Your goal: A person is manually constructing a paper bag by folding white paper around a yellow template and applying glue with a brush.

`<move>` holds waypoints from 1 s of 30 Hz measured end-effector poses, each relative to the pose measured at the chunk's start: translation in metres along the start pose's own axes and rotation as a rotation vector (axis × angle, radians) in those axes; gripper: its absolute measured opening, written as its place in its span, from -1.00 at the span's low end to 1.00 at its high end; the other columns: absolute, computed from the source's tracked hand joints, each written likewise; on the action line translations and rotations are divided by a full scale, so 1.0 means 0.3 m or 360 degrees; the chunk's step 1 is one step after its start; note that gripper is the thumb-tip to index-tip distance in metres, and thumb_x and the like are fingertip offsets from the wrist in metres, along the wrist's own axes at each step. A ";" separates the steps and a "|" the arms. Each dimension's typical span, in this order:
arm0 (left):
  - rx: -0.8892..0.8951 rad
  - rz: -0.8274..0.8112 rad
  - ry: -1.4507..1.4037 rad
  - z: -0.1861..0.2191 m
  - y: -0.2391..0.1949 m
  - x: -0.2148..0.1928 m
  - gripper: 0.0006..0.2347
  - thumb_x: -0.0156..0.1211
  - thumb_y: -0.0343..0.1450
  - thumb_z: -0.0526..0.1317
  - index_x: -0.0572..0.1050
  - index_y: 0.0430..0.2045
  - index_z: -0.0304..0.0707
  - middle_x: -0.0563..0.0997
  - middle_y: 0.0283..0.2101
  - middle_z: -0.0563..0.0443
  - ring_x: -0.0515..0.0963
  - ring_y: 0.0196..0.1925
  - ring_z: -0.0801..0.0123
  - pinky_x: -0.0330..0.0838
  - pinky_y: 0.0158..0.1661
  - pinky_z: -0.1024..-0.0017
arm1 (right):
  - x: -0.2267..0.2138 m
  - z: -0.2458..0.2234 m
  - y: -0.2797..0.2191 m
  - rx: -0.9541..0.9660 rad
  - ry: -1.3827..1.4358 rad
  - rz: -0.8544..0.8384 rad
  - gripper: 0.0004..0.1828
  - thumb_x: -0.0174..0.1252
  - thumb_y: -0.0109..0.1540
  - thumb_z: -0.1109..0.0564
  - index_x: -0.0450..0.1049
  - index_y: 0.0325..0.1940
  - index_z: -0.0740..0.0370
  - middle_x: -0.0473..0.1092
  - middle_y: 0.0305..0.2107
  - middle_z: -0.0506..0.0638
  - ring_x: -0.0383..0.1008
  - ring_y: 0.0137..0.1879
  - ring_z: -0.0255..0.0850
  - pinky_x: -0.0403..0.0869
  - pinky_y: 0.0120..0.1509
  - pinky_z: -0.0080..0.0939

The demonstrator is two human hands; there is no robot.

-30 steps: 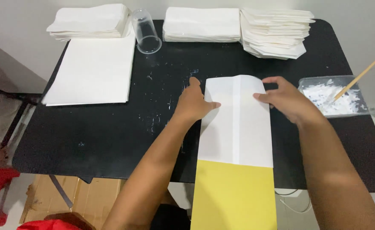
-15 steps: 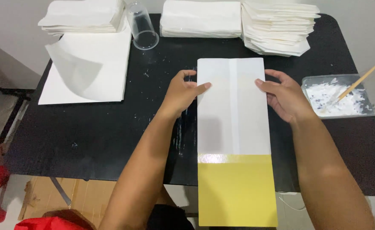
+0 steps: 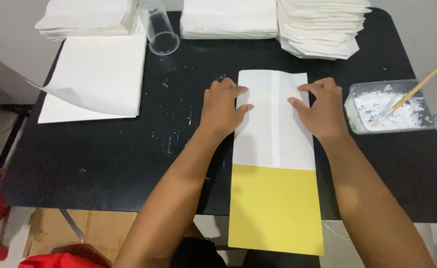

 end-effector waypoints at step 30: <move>-0.0255 -0.0059 -0.0779 -0.013 0.023 0.058 -0.79 0.31 0.40 -0.32 0.65 -0.09 -0.15 0.69 -0.07 -0.04 0.65 0.08 0.11 0.51 0.04 0.24 | 0.027 0.005 -0.013 0.0182 0.0467 -0.0010 -0.83 0.31 0.27 0.23 0.59 -0.05 0.16 0.44 0.01 0.03 0.32 0.31 -0.01 0.35 0.28 -0.07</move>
Point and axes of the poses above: each hand's wrist, its own y-axis towards the middle knuckle, its own x-axis out of the palm, z = x × y, the point moved 9 cm from there along y, towards the middle knuckle
